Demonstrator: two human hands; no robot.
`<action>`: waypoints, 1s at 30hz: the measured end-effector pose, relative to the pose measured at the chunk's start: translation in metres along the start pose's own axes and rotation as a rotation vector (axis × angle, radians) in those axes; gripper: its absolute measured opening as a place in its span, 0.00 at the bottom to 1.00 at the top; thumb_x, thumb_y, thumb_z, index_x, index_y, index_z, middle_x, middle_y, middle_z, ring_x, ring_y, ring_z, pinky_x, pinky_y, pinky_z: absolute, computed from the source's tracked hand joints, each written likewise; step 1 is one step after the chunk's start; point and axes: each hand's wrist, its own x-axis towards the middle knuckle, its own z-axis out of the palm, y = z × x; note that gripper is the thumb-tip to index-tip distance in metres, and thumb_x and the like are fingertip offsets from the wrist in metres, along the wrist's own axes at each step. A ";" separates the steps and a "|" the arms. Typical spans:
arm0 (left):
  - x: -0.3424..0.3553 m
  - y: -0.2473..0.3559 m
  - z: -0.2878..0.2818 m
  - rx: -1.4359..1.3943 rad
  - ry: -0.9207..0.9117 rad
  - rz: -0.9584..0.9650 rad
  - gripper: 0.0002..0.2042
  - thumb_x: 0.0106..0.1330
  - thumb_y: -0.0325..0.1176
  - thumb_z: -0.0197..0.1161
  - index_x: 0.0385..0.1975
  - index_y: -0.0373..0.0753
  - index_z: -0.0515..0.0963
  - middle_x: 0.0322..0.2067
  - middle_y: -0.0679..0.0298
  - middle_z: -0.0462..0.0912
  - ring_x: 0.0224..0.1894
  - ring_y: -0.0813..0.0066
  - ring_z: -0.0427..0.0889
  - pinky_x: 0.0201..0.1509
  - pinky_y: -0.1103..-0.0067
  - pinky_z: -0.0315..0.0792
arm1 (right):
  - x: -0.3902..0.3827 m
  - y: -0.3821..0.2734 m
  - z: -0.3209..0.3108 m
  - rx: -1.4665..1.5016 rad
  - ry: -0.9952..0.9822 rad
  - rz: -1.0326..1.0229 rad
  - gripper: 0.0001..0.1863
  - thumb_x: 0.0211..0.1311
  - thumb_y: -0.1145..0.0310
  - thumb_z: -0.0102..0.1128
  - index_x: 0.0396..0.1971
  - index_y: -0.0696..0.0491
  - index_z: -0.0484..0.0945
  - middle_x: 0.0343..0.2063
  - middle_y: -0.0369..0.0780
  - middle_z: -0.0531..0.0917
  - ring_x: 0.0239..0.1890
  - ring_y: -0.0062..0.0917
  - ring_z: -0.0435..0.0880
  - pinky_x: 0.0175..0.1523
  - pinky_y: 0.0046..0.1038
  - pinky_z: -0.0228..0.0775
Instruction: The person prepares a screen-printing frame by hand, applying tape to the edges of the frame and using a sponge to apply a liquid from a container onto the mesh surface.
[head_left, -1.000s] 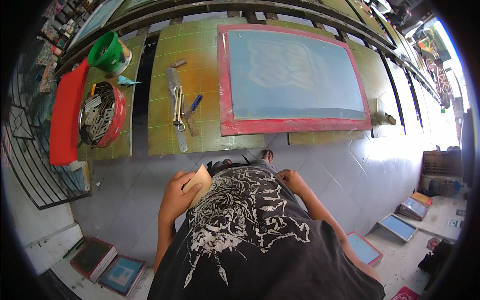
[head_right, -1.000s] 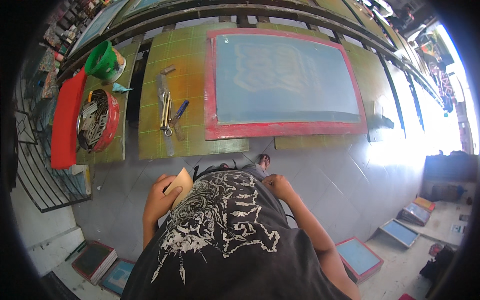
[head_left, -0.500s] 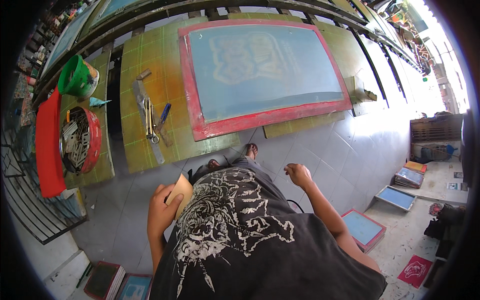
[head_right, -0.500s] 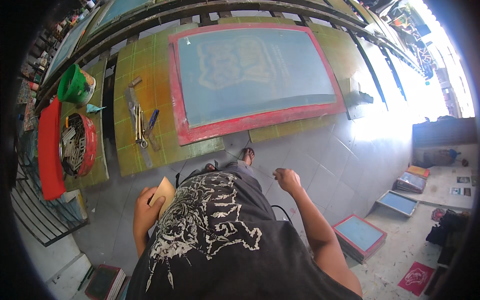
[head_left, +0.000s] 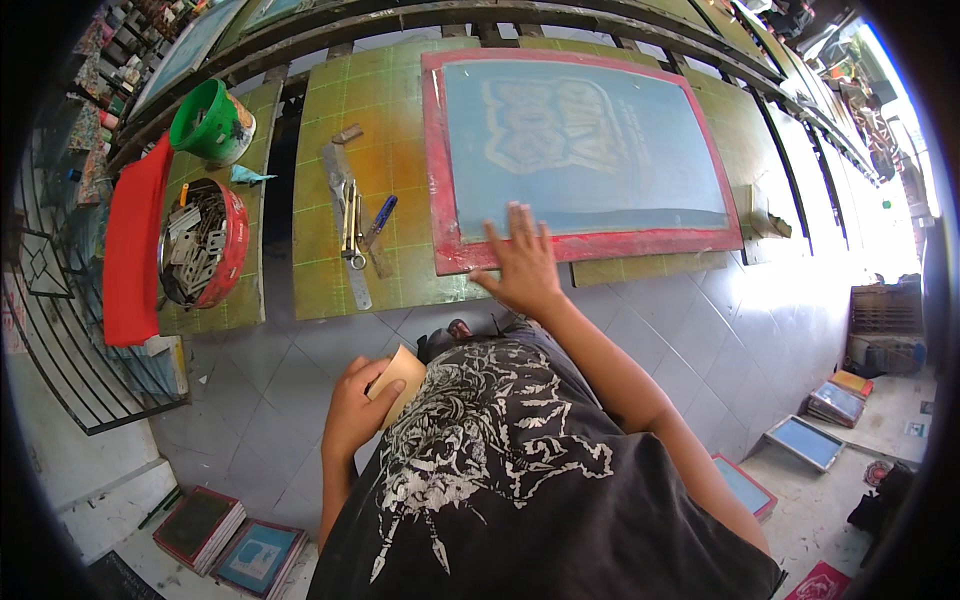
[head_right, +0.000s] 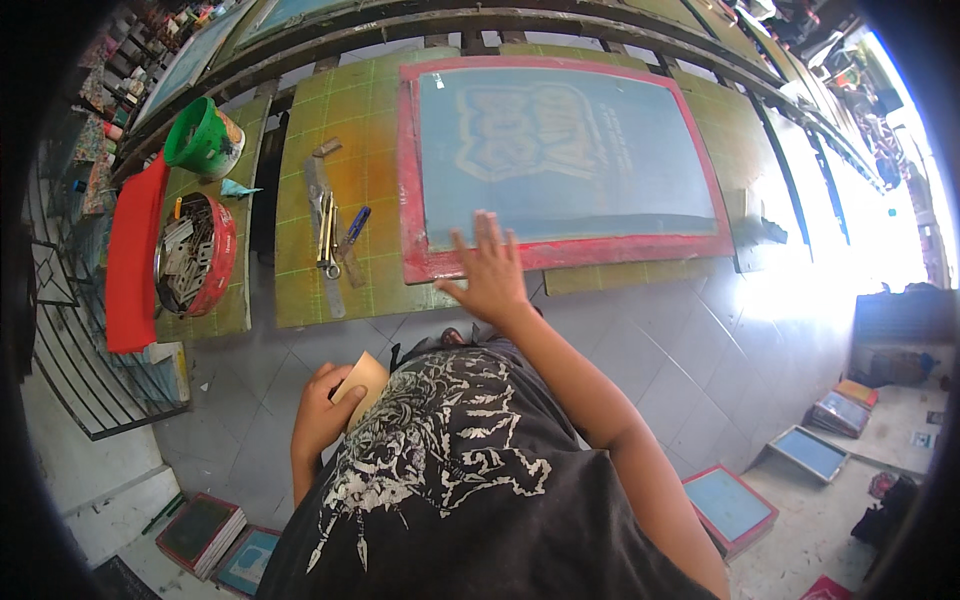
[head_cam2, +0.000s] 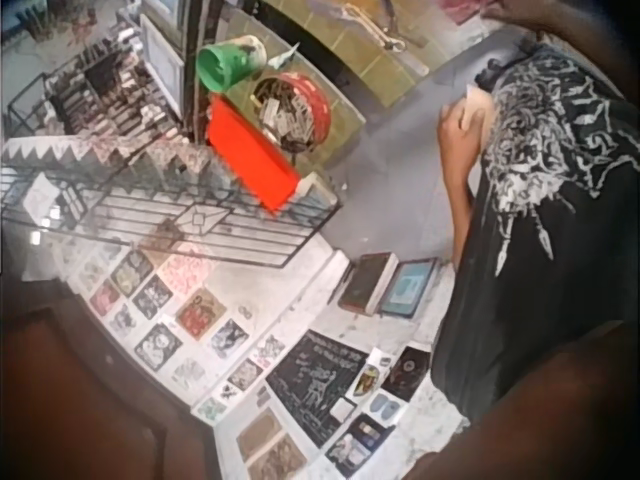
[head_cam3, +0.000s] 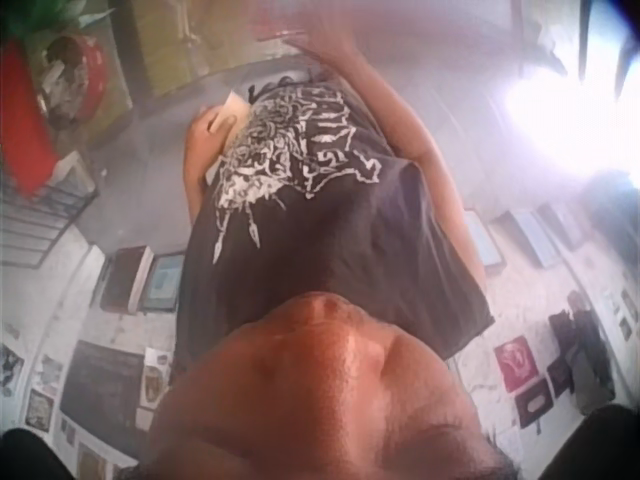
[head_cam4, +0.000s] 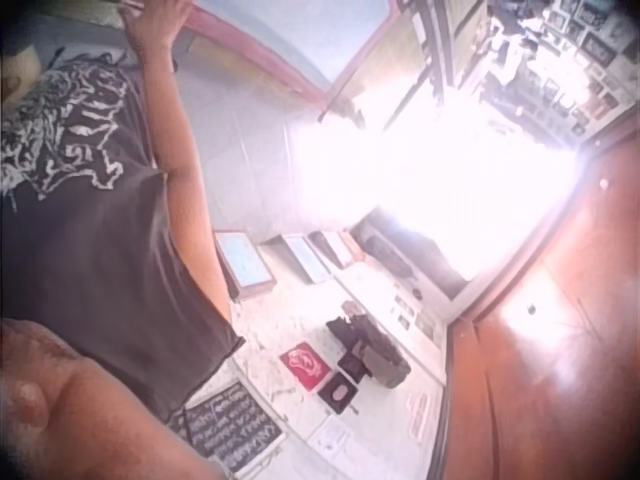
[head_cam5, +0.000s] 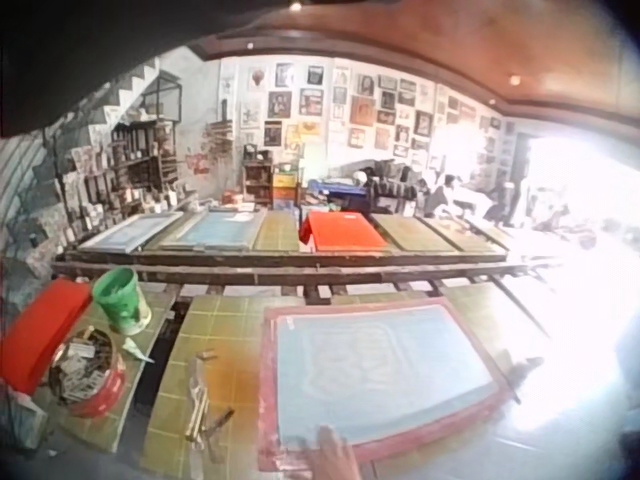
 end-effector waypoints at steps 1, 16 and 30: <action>-0.001 -0.002 0.000 0.000 0.005 -0.012 0.16 0.61 0.35 0.68 0.45 0.32 0.81 0.31 0.57 0.75 0.35 0.61 0.76 0.42 0.72 0.70 | 0.000 0.009 -0.003 -0.053 0.063 0.092 0.48 0.65 0.30 0.44 0.73 0.53 0.55 0.74 0.56 0.45 0.78 0.47 0.38 0.76 0.54 0.33; 0.011 0.015 -0.011 -0.041 -0.039 -0.027 0.18 0.61 0.35 0.69 0.47 0.32 0.80 0.31 0.58 0.75 0.35 0.65 0.76 0.41 0.74 0.70 | -0.035 0.037 -0.045 0.135 0.057 0.295 0.43 0.64 0.43 0.60 0.69 0.58 0.60 0.70 0.57 0.58 0.74 0.48 0.54 0.73 0.49 0.49; 0.074 0.086 0.017 0.141 -0.292 0.319 0.18 0.59 0.37 0.71 0.46 0.35 0.82 0.31 0.59 0.74 0.34 0.66 0.76 0.39 0.73 0.70 | -0.063 -0.021 -0.050 1.724 -0.390 0.083 0.31 0.71 0.69 0.59 0.70 0.55 0.59 0.58 0.43 0.74 0.58 0.24 0.74 0.62 0.28 0.69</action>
